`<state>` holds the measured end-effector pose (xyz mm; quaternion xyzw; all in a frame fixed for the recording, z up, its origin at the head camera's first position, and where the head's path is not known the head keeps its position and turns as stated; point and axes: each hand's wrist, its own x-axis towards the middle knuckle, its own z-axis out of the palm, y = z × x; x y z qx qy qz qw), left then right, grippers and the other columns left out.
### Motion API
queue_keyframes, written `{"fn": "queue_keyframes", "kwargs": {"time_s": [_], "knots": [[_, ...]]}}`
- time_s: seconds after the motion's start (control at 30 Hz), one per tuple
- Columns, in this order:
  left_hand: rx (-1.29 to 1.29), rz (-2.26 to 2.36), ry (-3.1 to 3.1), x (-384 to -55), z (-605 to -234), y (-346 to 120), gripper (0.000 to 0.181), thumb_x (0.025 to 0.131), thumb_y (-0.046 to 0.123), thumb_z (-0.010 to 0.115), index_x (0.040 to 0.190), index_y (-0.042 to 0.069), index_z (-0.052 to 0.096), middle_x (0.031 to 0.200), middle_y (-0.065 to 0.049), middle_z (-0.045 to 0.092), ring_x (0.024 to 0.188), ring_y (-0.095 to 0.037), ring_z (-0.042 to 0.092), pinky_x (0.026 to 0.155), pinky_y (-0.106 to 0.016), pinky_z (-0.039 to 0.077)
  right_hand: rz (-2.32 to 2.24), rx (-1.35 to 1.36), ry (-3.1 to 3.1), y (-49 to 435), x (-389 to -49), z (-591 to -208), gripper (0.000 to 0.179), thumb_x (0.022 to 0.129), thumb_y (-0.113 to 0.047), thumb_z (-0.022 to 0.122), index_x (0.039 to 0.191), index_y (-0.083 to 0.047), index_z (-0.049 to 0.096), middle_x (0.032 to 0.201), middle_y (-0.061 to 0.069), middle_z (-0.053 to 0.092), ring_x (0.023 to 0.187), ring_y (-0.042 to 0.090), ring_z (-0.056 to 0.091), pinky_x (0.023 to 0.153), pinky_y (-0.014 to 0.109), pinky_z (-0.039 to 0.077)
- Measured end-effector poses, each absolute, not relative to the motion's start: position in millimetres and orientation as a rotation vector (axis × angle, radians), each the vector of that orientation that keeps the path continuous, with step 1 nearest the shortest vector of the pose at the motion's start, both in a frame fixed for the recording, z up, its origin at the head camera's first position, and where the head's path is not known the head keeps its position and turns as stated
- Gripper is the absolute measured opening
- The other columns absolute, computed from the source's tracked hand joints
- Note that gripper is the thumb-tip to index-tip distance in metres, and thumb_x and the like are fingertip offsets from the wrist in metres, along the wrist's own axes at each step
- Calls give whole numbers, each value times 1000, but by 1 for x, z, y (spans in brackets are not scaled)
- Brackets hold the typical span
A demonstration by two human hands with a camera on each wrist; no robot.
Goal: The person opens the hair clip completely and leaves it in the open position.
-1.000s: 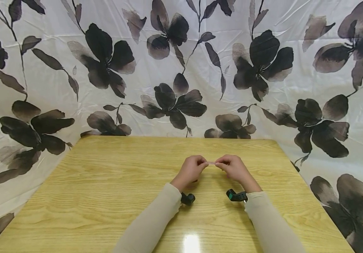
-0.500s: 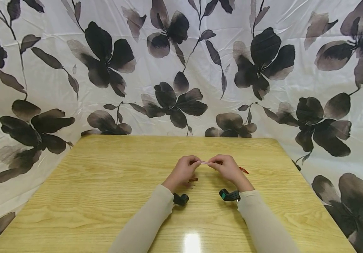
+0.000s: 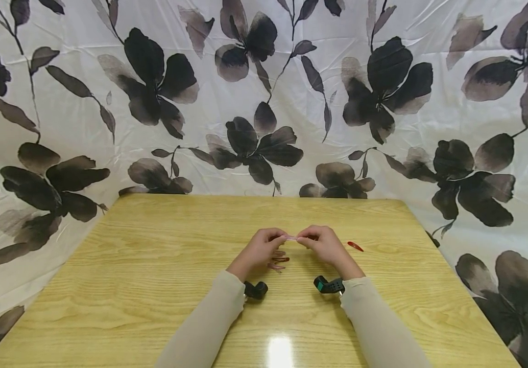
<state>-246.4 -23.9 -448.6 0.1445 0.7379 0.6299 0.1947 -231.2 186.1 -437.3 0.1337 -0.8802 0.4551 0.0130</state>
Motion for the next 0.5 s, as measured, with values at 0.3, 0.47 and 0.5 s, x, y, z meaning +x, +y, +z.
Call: {"fn": "queue_keyframes", "kwargs": {"time_s": [0.3,0.47,0.5], "knots": [[537,1741,2027,-248,-452,-32,41,101,32,51,123,-2,60,120,-26,55,96,-37,67,63,-45,58,1467,445,-2722,183,-229,-443,18,93,-27,66,98,-11,75,91,3,69,74,15,58,67,30,49],[587,1743,1968,-248,-454,-35,41,102,29,49,124,-4,58,119,-30,53,98,-42,65,66,-47,58,1513,473,-2714,184,-227,-443,23,93,-27,66,101,-7,74,94,4,70,76,15,59,69,31,50],[587,1746,1953,-248,-454,-36,41,102,28,49,125,-4,58,119,-30,52,99,-43,65,67,-47,58,1521,482,-2713,184,-227,-443,24,93,-27,65,101,-6,74,94,4,69,76,15,59,70,31,50]]}}
